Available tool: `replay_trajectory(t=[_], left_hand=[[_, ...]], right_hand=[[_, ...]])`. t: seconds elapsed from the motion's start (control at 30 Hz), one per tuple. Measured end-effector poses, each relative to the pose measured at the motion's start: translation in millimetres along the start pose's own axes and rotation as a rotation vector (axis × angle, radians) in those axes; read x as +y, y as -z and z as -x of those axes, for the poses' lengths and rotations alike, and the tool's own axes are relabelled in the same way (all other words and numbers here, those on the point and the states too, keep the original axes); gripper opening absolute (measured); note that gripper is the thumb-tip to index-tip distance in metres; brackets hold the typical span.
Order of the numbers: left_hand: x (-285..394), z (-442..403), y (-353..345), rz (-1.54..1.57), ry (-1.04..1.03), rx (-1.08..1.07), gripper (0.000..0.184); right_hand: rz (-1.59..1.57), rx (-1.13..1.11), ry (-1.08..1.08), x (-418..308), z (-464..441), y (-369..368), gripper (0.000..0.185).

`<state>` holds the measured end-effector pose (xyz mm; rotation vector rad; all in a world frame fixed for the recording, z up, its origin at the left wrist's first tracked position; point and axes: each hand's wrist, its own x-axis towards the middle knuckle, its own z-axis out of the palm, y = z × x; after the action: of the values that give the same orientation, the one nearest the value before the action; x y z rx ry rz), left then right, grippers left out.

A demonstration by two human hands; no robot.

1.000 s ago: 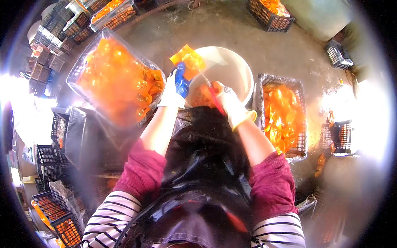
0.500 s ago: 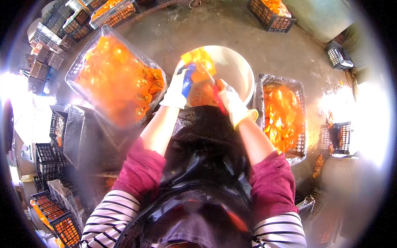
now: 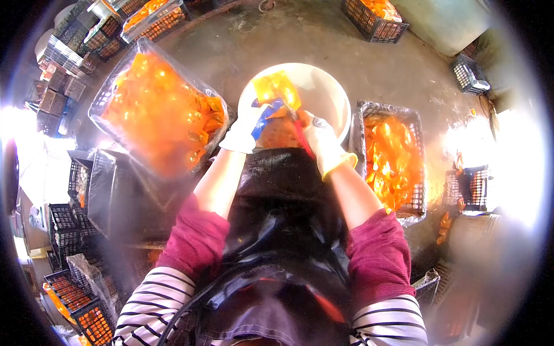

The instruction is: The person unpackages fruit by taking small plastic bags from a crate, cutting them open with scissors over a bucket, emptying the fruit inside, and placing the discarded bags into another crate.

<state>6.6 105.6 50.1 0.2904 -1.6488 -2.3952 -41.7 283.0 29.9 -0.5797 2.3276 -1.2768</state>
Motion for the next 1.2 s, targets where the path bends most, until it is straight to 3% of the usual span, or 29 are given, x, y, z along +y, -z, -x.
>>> replay_trajectory(t=[0.07,0.1,0.17,0.27,0.4,0.5,0.57,0.6,0.7,0.77,0.87,1.0,1.07,1.13,1.2], left_hand=[[-3,1,5,-0.021,0.047,-0.003,0.039],[6,5,1,-0.233,0.085,0.003,0.038],[33,18,-11,-0.659,0.164,0.015,0.034],[-11,2,16,-0.368,0.024,-0.052,0.035],[-9,-4,18,-0.314,0.157,0.069,0.038],[-1,-2,7,-0.185,0.108,0.091,0.033],[0,-4,5,-0.122,0.084,0.11,0.029],[1,-2,3,-0.238,0.032,0.119,0.029],[5,4,1,-0.456,-0.033,0.152,0.029],[5,3,-2,-0.425,0.049,0.181,0.033],[-16,-8,1,-0.221,-0.074,0.225,0.032],[6,2,-10,0.045,0.1,0.166,0.032],[8,6,-10,0.153,0.173,0.155,0.033],[1,5,-7,0.09,0.164,0.016,0.035],[2,10,-8,0.371,0.289,0.002,0.039]], right_hand=[[0.0,0.086,0.116,8,-3,-4,0.026],[0.0,0.13,0.174,10,-4,-5,0.029],[-0.288,-0.016,0.002,0,1,-1,0.025],[-0.347,-0.072,-0.066,0,3,5,0.026],[-0.359,-0.06,-0.069,-7,5,4,0.025],[-0.5,-0.077,-0.136,-14,6,4,0.026],[-0.411,-0.083,-0.044,-10,5,1,0.026],[-0.365,-0.088,0.001,-16,7,1,0.026],[-0.411,-0.125,-0.148,-33,14,10,0.024],[-0.235,-0.092,-0.096,-32,14,12,0.023],[-0.182,-0.092,-0.102,-39,17,16,0.022],[-0.034,-0.094,-0.1,-24,8,17,0.024],[-0.073,-0.003,0.031,10,-2,11,0.027],[-0.029,0.047,0.06,0,2,13,0.029],[0.098,0.053,-0.014,-23,11,20,0.028]])
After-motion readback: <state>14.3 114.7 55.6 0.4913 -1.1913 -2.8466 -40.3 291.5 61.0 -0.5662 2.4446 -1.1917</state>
